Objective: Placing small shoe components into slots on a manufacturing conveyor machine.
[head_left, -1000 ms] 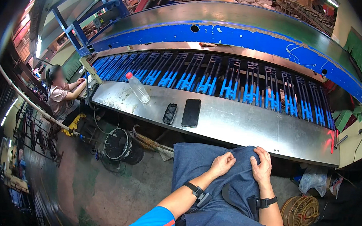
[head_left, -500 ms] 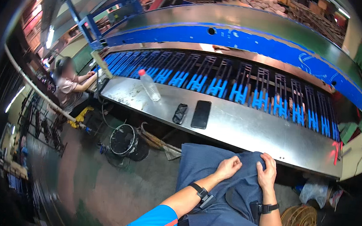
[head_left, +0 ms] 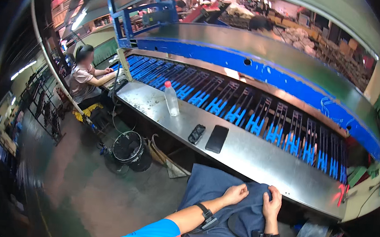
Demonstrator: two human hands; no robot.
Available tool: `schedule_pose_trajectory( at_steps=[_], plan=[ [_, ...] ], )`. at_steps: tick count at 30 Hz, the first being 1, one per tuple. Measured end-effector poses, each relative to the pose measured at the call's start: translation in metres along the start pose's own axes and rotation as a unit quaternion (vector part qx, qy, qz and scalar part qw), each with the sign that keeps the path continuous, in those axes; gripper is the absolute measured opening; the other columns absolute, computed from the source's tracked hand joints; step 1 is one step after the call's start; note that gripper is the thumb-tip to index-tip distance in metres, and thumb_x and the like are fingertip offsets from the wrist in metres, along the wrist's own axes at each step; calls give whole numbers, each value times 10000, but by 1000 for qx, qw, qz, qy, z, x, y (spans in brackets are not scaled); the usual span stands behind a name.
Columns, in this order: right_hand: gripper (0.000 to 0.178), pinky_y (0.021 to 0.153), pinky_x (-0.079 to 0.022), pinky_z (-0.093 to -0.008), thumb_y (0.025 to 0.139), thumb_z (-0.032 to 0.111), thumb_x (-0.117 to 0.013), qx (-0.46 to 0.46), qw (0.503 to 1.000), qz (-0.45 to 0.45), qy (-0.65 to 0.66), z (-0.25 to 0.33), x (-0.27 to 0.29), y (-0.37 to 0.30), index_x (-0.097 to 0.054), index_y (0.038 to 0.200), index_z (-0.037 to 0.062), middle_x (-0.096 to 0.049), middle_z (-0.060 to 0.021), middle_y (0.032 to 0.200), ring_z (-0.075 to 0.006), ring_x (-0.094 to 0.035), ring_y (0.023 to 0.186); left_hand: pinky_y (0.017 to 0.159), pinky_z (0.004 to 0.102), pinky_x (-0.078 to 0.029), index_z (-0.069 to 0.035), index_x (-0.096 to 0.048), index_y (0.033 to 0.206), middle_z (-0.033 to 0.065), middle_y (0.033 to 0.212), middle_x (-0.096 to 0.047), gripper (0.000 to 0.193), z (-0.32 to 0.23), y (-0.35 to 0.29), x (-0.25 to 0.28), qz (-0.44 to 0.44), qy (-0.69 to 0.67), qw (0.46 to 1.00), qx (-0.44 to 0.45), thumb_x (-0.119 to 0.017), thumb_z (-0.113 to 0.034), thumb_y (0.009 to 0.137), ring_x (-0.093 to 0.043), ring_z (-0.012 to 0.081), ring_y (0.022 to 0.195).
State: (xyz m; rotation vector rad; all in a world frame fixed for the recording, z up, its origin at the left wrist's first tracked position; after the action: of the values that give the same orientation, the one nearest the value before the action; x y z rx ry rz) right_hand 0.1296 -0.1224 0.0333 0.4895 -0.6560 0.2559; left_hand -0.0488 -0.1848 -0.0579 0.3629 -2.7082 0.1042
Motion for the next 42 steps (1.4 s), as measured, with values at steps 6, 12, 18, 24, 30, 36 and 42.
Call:
schedule_pose_trajectory(
  at_steps=[6,12,18,24,30,36,42],
  plan=[
    [313,1015,-417,-424,787,105,-660,-3,1000,8,1,0,-2,-4,-645,1089,24,-615,-164,1199,-349,-552,1144,643,411,-502,-42,-581,909,134,765,-657,262,4,-6,1,6,22,1000,6,-622,-301,908,-656,310,723],
    [316,1022,-417,-417,794,120,-656,-8,1000,10,-7,3,0,-3,-649,1093,19,-609,-167,1218,-344,-546,1162,634,390,-490,-51,-593,942,109,762,-651,275,4,-6,1,7,14,1000,-1,-620,-324,920,-635,269,697],
    [321,1020,-418,-413,796,135,-654,-9,1000,12,-7,3,3,0,-648,1096,23,-610,-163,1222,-340,-547,1158,649,391,-497,-47,-598,956,111,790,-657,273,5,-2,-3,11,12,1000,3,-615,-317,922,-643,266,727],
    [310,1012,-421,-415,794,130,-652,3,1000,4,-3,5,4,0,-651,1082,14,-613,-166,1208,-342,-554,1141,645,387,-502,-47,-581,933,112,760,-651,267,8,-1,-4,-2,6,1000,-9,-620,-311,917,-649,275,708],
    [305,1003,-424,-419,792,116,-651,-1,1000,3,-1,6,4,-1,-648,1078,9,-615,-170,1195,-347,-559,1133,643,384,-499,-50,-580,936,104,758,-651,267,4,-4,-3,14,13,1000,13,-620,-313,916,-646,265,703],
    [302,1002,-426,-422,790,114,-659,-8,1000,-1,-7,4,6,-3,-650,1077,19,-616,-157,1196,-343,-560,1134,646,378,-498,-51,-584,931,96,752,-648,259,5,-6,-5,21,3,1000,19,-624,-306,914,-645,255,705],
    [303,1002,-425,-419,791,126,-674,4,1000,-2,0,2,5,-1,-653,1077,31,-622,-151,1187,-340,-556,1143,607,355,-490,-60,-615,943,76,712,-643,258,13,-2,-7,20,20,999,42,-645,-314,908,-626,198,650]
  ],
)
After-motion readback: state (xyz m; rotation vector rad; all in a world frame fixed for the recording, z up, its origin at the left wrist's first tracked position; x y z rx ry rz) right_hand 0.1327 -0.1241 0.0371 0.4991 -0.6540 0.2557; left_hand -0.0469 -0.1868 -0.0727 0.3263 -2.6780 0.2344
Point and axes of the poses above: each hand's wrist, its own y-axis towards the middle knuckle, its own x-axis out of the back of the hand, z = x × y, the point moved 8 cm from there along y, towards the middle knuckle
